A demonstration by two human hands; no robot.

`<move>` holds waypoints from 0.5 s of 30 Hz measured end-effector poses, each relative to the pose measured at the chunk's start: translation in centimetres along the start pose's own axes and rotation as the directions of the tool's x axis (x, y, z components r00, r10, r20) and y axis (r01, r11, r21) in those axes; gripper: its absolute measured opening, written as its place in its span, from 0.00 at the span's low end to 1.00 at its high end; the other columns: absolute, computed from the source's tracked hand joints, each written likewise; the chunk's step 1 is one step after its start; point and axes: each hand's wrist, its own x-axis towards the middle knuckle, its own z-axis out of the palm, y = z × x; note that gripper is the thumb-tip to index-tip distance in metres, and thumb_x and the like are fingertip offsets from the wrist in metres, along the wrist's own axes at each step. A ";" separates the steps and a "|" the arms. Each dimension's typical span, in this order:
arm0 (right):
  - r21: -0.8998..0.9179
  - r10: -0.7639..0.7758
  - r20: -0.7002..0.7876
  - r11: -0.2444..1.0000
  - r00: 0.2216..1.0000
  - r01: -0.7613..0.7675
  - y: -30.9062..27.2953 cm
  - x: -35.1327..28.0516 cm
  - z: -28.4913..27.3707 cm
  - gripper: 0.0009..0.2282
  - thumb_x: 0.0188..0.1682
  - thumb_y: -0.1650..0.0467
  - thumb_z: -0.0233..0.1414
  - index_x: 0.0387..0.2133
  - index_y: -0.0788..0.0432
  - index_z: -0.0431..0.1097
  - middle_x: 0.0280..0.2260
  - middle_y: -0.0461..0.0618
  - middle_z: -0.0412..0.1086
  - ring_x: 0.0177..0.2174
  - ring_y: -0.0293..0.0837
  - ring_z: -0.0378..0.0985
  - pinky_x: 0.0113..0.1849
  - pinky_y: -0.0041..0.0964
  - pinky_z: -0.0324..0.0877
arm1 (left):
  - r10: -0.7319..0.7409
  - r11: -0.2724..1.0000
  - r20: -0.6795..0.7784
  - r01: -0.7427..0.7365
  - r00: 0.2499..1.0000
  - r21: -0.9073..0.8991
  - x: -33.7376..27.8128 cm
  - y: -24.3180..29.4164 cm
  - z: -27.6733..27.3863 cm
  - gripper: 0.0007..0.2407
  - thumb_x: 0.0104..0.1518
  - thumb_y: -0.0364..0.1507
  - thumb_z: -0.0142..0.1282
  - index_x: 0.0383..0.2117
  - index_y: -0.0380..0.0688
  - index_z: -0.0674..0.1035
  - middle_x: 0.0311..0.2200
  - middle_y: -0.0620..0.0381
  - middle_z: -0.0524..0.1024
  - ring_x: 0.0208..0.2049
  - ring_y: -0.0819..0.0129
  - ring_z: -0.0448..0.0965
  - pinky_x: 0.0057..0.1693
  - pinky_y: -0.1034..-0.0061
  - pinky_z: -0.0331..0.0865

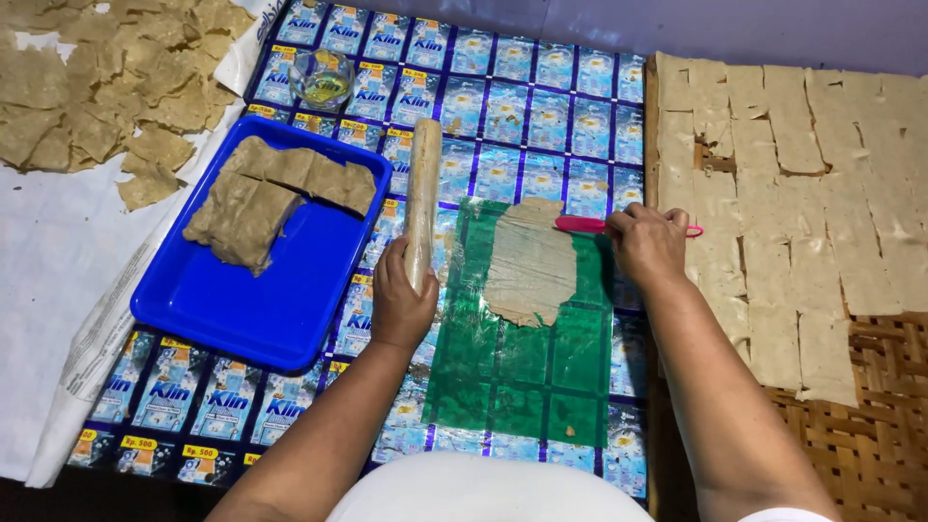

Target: Rolling out thin pieces of dough and placing them on a drying rack.

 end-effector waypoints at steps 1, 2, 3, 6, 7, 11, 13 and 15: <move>0.001 -0.001 0.000 1.000 1.000 0.001 -0.2 0.1 0.1 0.01 0.50 0.62 0.54 0.30 0.36 0.71 0.33 0.34 0.70 0.41 0.37 0.76 0.52 0.46 0.57 | -0.001 1.000 0.000 0.001 1.000 0.001 0.0 0.2 -0.1 0.23 0.56 0.27 0.56 0.59 0.37 0.66 0.56 0.38 0.68 0.59 0.38 0.70 0.63 0.48 0.65; 0.010 -0.001 0.018 1.000 1.000 0.001 -0.4 0.2 0.2 0.01 0.49 0.62 0.54 0.30 0.36 0.72 0.34 0.33 0.70 0.41 0.37 0.76 0.52 0.47 0.57 | -0.010 1.000 0.006 0.010 1.000 0.002 0.0 0.3 -0.2 0.22 0.57 0.26 0.56 0.59 0.38 0.66 0.56 0.38 0.68 0.59 0.39 0.71 0.63 0.48 0.66; 0.018 -0.001 0.036 1.000 0.999 0.000 -0.6 0.4 0.4 0.00 0.49 0.62 0.55 0.30 0.35 0.72 0.34 0.33 0.71 0.41 0.37 0.77 0.52 0.47 0.57 | -0.019 1.000 0.013 0.019 1.000 0.002 0.1 0.4 -0.3 0.22 0.57 0.26 0.56 0.58 0.38 0.66 0.56 0.38 0.68 0.58 0.40 0.71 0.63 0.49 0.66; 0.062 0.004 0.060 0.998 0.998 -0.007 -1.7 0.8 -0.2 0.01 0.48 0.63 0.54 0.31 0.36 0.72 0.34 0.33 0.70 0.42 0.38 0.77 0.53 0.47 0.56 | -0.007 1.000 0.004 0.007 1.000 0.013 0.0 0.1 0.0 0.22 0.57 0.27 0.56 0.58 0.38 0.66 0.57 0.39 0.68 0.59 0.40 0.71 0.63 0.49 0.66; 0.062 0.003 0.061 0.998 0.998 -0.007 -2.0 1.0 -0.2 0.01 0.48 0.63 0.54 0.31 0.36 0.72 0.34 0.33 0.70 0.42 0.38 0.77 0.53 0.47 0.56 | -0.008 1.000 0.005 0.008 1.000 0.013 0.0 0.2 -0.1 0.22 0.57 0.27 0.56 0.58 0.38 0.66 0.57 0.39 0.68 0.59 0.40 0.71 0.63 0.49 0.66; 0.097 -0.019 0.039 0.995 0.999 0.015 -3.5 1.5 -0.3 0.01 0.48 0.62 0.54 0.30 0.35 0.71 0.33 0.33 0.70 0.40 0.38 0.77 0.50 0.45 0.57 | -0.022 1.000 0.031 0.022 0.999 0.001 0.2 0.5 -0.4 0.22 0.58 0.26 0.56 0.59 0.38 0.65 0.57 0.38 0.68 0.59 0.39 0.70 0.63 0.48 0.65; 0.111 -0.027 0.034 0.994 0.999 0.023 -4.3 1.8 0.0 0.01 0.48 0.62 0.54 0.30 0.36 0.71 0.33 0.33 0.70 0.40 0.38 0.76 0.50 0.44 0.57 | -0.018 1.000 0.030 0.018 0.999 -0.001 0.2 0.4 -0.4 0.22 0.58 0.26 0.56 0.59 0.38 0.65 0.57 0.38 0.68 0.59 0.38 0.70 0.63 0.47 0.65; 0.104 -0.041 0.020 0.994 0.999 0.039 -5.0 2.1 0.5 0.02 0.46 0.63 0.56 0.31 0.36 0.72 0.33 0.32 0.69 0.38 0.37 0.76 0.49 0.45 0.56 | -0.023 1.000 0.033 0.023 0.999 0.010 0.1 0.4 -0.4 0.22 0.58 0.27 0.55 0.59 0.38 0.65 0.57 0.38 0.67 0.59 0.38 0.70 0.63 0.47 0.65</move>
